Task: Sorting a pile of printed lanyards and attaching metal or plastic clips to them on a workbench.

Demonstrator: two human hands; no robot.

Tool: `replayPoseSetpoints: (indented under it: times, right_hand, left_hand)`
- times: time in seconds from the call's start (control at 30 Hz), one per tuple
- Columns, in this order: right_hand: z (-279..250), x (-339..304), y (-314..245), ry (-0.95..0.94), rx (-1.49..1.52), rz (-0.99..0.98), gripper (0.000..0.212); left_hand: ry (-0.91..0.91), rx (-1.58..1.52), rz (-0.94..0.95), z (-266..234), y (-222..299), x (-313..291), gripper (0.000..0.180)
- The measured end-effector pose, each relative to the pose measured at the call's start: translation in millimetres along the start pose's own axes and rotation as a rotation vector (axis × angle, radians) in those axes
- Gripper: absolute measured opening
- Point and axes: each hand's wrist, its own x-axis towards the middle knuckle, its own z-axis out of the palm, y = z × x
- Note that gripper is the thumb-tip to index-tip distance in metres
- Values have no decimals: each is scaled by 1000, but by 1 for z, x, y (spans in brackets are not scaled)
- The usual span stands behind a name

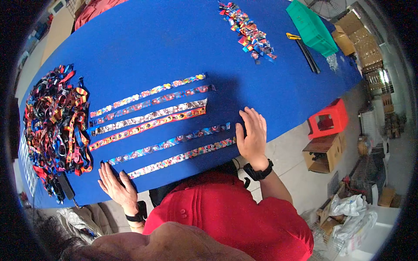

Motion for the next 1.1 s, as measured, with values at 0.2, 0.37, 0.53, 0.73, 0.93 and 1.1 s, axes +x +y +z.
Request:
replayPoseSetpoints:
  times: [0.2,0.37,0.53,0.73,0.93,1.1]
  right_hand:
    - [-1,0,1,10,12,-12,35]
    - [-3,0,0,-16,41,-11,36]
    - [-10,13,-39,8,75,-66,45]
    - [3,20,-77,-106,73,-187,50]
    - [23,24,-80,-139,2,-198,49]
    - [30,25,-75,-149,8,-192,47]
  left_hand:
    - [21,1,10,2,-1,-1,59]
    - [23,4,1,2,-3,-1,59]
    - [22,14,-8,4,-7,-2,59]
    - [23,0,5,8,-7,-2,60]
    - [14,1,-5,5,-7,-4,60]
    - [22,-23,-10,7,-7,-1,60]
